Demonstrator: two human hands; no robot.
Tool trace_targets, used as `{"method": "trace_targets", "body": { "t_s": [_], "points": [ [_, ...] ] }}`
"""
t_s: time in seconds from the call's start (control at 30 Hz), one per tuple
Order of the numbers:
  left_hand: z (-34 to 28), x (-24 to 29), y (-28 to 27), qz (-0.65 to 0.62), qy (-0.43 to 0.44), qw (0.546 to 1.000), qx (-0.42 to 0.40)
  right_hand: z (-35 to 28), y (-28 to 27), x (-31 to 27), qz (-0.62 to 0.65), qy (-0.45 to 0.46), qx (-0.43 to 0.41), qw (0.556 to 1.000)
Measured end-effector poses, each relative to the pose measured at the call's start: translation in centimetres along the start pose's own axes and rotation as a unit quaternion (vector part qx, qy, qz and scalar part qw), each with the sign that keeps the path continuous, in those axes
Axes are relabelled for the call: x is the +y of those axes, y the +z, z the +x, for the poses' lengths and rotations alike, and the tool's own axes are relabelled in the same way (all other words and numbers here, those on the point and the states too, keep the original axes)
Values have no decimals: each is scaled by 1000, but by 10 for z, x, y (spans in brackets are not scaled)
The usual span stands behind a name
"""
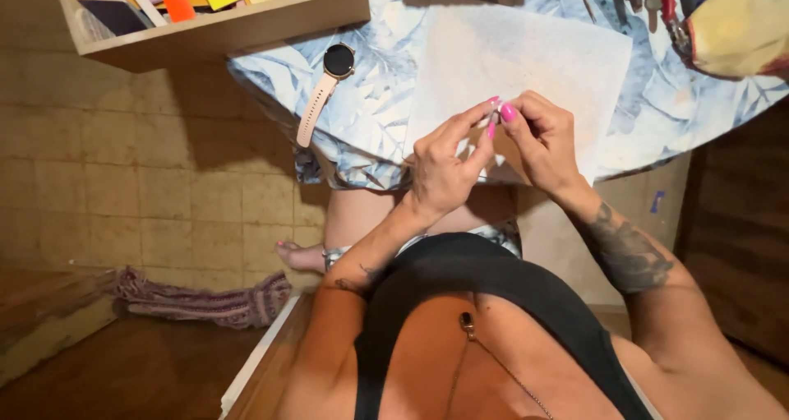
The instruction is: Decorating a small wooden box with colorful mosaic pieces using glue and a brush
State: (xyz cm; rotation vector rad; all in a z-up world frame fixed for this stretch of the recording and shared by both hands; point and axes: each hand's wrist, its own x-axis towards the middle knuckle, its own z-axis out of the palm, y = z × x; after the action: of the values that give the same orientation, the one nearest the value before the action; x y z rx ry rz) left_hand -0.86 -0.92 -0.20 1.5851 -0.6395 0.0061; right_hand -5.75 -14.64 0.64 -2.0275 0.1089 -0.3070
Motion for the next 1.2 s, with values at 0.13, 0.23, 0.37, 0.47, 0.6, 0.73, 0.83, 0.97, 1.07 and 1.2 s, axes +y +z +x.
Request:
{"method": "trace_targets", "body": {
  "t_s": [0.13,0.23,0.37,0.47,0.6,0.73,0.83,0.97,1.07,1.2],
  "points": [
    [7,3,0,-14,0,1000,6,2,4,-11,32,9,24,999],
    [7,5,-1,-29,1,1000,8,2,4,-21,51,8,25,998],
    [6,4,-3,-28,-6,1000,6,2,6,-23,77,19,21,997],
    [5,4,-4,-23,-19,1000,7,-1,8,-20,98,27,23,995],
    [5,4,-5,-33,-12,999,8,0,11,-22,139,34,15,990],
    [3,-1,-5,-38,-14,999,1,0,12,-16,177,48,4,983],
    [3,0,-6,-32,-13,999,-3,-1,12,-9,192,52,-5,980],
    [4,2,-7,-30,-4,1000,-5,-3,12,-3,214,63,-8,975],
    [3,1,-6,-35,7,999,-4,-3,11,-3,213,69,-4,975],
    [4,-1,-4,-34,16,999,1,-1,13,-9,212,72,-1,975]
  ]
}}
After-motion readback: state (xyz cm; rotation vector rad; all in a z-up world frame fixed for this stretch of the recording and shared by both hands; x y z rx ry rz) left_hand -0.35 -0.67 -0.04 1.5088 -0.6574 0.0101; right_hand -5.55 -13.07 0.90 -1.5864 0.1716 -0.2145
